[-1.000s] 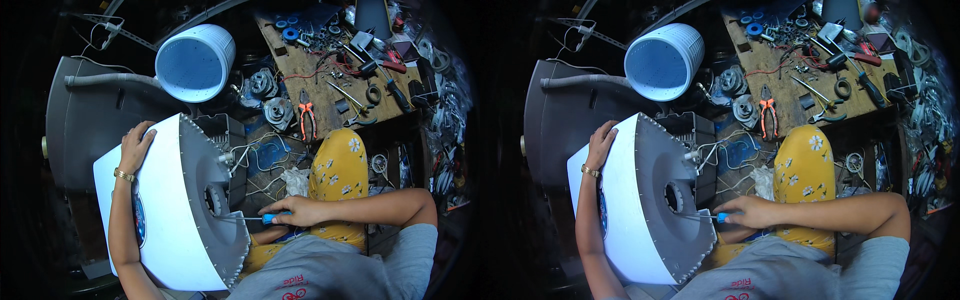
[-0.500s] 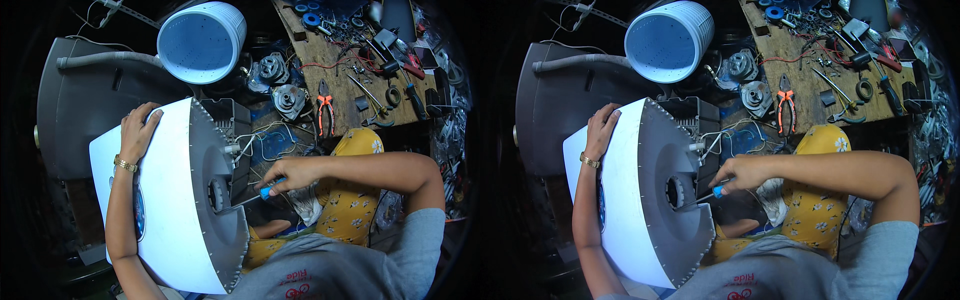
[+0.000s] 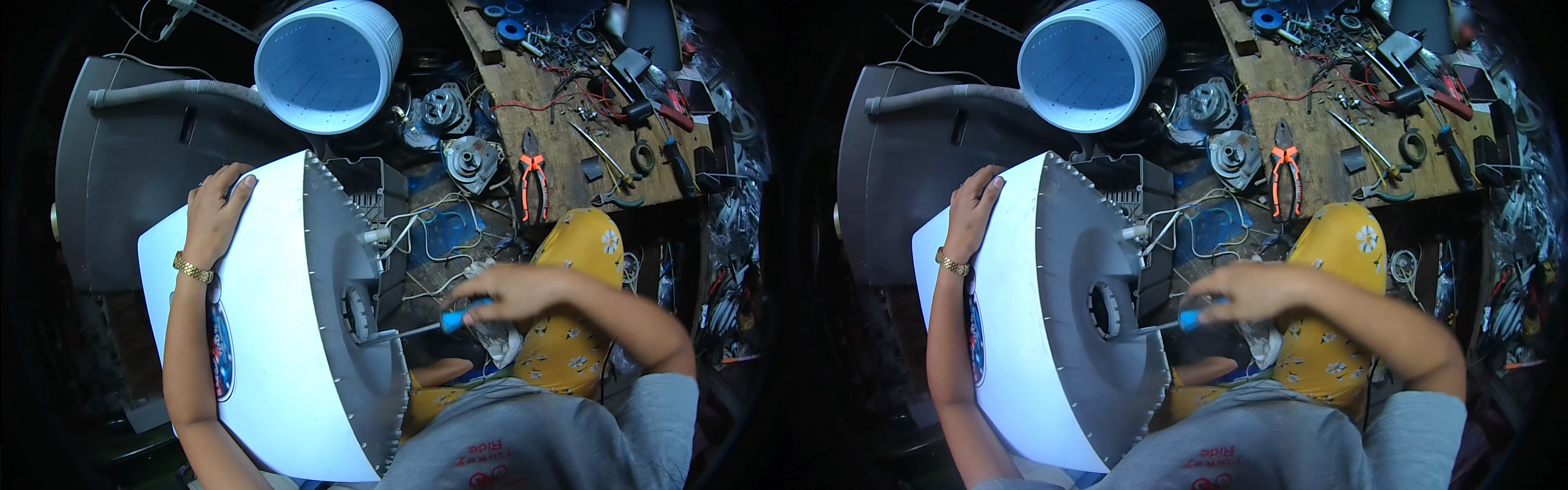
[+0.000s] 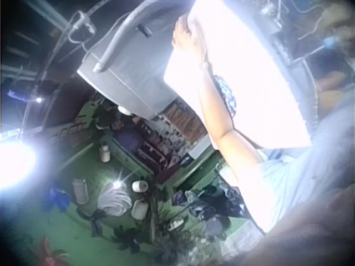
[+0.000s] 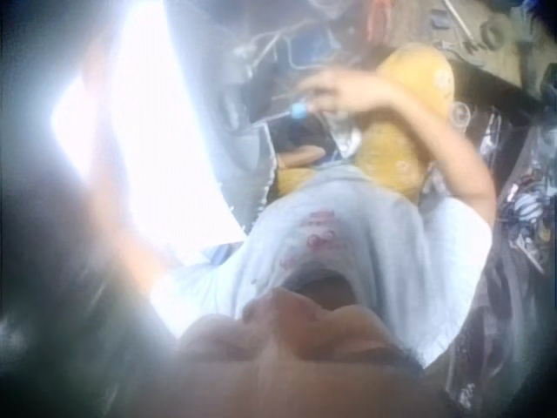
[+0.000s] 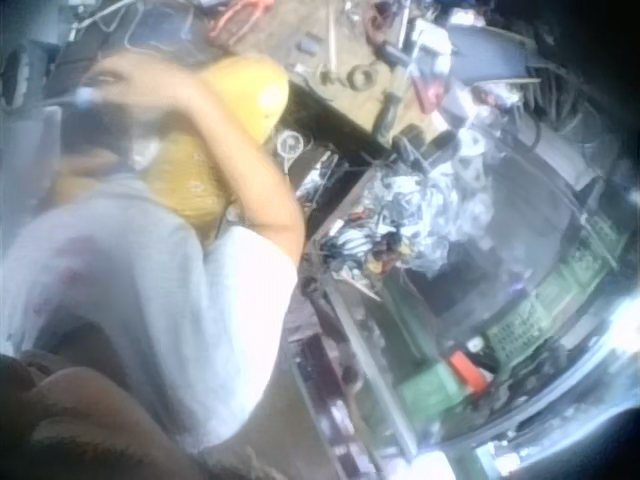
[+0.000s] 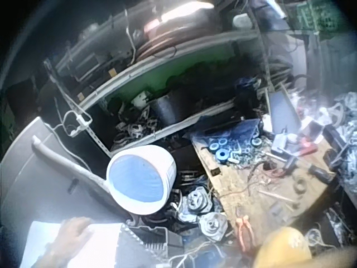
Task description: The person assembles a white plastic appliance, likely a washing machine, by using a screwdriver to fasten components. They work on a perforated cylindrical drum and a large white housing, tightening screws and aligning parts while sitting on the floor in a cluttered workshop.
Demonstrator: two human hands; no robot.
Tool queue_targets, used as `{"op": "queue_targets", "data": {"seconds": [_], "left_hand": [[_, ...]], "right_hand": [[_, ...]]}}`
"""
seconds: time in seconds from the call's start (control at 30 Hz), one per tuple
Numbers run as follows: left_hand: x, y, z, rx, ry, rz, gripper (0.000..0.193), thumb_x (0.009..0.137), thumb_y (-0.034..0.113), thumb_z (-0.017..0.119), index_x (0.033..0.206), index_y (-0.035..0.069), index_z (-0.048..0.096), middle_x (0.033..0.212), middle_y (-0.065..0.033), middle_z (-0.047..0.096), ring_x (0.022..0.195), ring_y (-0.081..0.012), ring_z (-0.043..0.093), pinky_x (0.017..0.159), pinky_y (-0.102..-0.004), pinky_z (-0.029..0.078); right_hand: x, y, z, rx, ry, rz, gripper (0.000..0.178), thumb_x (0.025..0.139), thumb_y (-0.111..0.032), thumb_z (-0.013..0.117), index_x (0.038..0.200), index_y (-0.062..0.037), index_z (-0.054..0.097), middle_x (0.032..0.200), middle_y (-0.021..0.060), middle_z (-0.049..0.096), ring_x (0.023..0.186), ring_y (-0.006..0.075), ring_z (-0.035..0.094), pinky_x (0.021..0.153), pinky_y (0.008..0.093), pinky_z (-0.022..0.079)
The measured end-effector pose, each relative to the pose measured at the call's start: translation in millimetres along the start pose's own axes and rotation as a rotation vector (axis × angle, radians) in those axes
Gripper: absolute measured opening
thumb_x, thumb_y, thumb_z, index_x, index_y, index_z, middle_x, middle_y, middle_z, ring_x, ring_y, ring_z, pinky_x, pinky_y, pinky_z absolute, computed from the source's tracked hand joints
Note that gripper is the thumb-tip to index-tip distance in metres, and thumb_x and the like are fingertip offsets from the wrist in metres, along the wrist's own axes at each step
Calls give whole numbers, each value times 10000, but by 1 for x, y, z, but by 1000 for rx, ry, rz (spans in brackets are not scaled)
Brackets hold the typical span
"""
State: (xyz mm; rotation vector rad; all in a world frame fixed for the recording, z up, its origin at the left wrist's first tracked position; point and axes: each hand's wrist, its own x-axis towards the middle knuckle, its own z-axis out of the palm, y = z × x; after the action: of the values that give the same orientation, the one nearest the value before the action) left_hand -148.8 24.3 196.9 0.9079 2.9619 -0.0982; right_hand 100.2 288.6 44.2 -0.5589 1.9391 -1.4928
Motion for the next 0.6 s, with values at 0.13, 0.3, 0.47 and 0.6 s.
{"op": "queue_targets", "data": {"seconds": [0.13, 0.3, 0.47, 0.6], "left_hand": [[-11, -23, 5, -43, 36, -32, 441, 928, 460, 483, 1112, 105, 670, 1097, -100, 674, 1047, -234, 576, 997, -427, 300], [-6, -19, 1, -25, 56, 62, 457, 941, 418, 469, 1112, 35, 650, 1027, -154, 685, 953, -285, 631, 889, -394, 449], [-17, -20, -2, -41, 87, 46, 469, 941, 430, 465, 1120, 38, 651, 1049, -160, 685, 957, -288, 642, 882, -391, 461], [-24, -20, -6, -41, 75, 47, 464, 938, 436, 460, 1102, 48, 655, 1040, -165, 683, 953, -295, 641, 879, -386, 462]], "right_hand": [[-72, -4, 30, 104, 293, 77, 399, 919, -274, 587, 1262, -81, 518, 1081, 174, 653, 993, 321, 641, 856, 411, 499], [-81, -43, 93, 302, 379, 156, 455, 909, -207, 592, 1296, 4, 479, 998, 179, 652, 920, 319, 651, 815, 395, 516], [-70, -61, 126, 38, 599, 35, 503, 900, -193, 584, 1328, 28, 437, 879, 184, 668, 775, 377, 650, 713, 444, 523], [-69, -97, 95, 40, 406, 206, 463, 899, -173, 526, 1333, -27, 463, 844, 215, 667, 712, 373, 660, 652, 451, 526]]}}
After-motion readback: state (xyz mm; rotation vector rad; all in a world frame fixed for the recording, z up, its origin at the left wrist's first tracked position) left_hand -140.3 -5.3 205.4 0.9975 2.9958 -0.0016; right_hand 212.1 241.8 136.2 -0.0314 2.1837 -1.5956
